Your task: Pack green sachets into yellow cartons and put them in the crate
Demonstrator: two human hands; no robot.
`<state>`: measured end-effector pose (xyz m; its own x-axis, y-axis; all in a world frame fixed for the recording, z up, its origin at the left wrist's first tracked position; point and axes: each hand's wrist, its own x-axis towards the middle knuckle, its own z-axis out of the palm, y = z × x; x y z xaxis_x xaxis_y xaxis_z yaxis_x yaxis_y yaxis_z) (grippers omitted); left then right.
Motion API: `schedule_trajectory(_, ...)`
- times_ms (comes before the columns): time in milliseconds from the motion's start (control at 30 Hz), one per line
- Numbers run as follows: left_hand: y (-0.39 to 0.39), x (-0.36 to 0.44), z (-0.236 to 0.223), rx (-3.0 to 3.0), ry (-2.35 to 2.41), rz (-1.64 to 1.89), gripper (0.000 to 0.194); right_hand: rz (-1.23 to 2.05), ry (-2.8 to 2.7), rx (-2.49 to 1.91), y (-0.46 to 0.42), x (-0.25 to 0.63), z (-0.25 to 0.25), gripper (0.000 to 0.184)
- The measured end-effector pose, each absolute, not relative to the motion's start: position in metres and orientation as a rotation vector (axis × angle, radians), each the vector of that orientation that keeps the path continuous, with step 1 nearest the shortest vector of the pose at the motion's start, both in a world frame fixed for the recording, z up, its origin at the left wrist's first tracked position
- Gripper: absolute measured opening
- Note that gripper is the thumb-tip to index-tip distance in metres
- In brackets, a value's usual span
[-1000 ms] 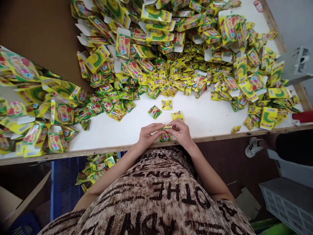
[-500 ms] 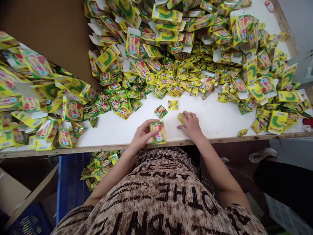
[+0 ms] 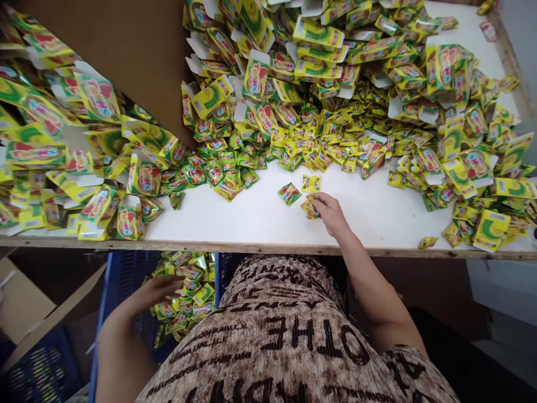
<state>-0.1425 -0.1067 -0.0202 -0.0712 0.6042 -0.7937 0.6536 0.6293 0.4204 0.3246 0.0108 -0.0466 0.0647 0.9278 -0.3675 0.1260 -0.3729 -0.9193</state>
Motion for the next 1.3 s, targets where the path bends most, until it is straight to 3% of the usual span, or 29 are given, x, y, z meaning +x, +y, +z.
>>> schedule_trajectory(133, -0.061, -0.079, 0.009, 1.044, 1.295, 0.271, 0.036, 1.786, -0.805, -1.423, 0.024, 0.304, -0.037, 0.041)
schedule_trajectory(233, -0.009, -0.007, 0.002, 1.169, 1.072, 0.449, 0.032, 1.703, -0.966, -1.456, 0.045, 0.295, -0.037, 0.045)
schedule_trajectory(333, 0.043, 0.056, -0.031, 1.379, 1.207, 0.639, 0.023, 1.522, -1.284, -1.609, 0.070, 0.290, -0.042, 0.040)
schedule_trajectory(433, 0.076, 0.097, -0.058, 1.629, 1.421, 0.591, 0.022, 1.411, -1.478, -1.779, 0.090, 0.286, -0.049, 0.040)
schedule_trajectory(600, 0.090, 0.119, -0.060, 1.810, 1.556, 0.382, 0.014, 1.192, -1.635, -1.923, 0.095, 0.283, -0.060, 0.038)
schedule_trajectory(767, 0.085, 0.116, -0.060, 1.787, 1.401, 0.408, 0.010, 0.862, -1.932, -1.752, 0.081, 0.292, -0.065, 0.033)
schedule_trajectory(967, 0.078, 0.113, -0.065, 1.597, 1.121, 0.674, 0.005, 1.194, -1.649, -1.608, 0.055, 0.297, -0.070, 0.028)
schedule_trajectory(1067, 0.112, 0.105, -0.045, 1.784, 1.116, 0.770, 0.010, 1.390, -1.458, -1.569, 0.050, 0.296, -0.077, 0.032)
schedule_trajectory(1167, 0.179, 0.081, -0.017, 1.975, 1.579, 1.015, 0.026, 1.355, -1.377, -1.594, 0.051, 0.296, -0.082, 0.030)
schedule_trajectory(1300, 0.266, 0.036, 0.009, 1.941, 2.073, 0.924, 0.055, 1.404, -1.275, -1.557, 0.053, 0.297, -0.081, 0.034)
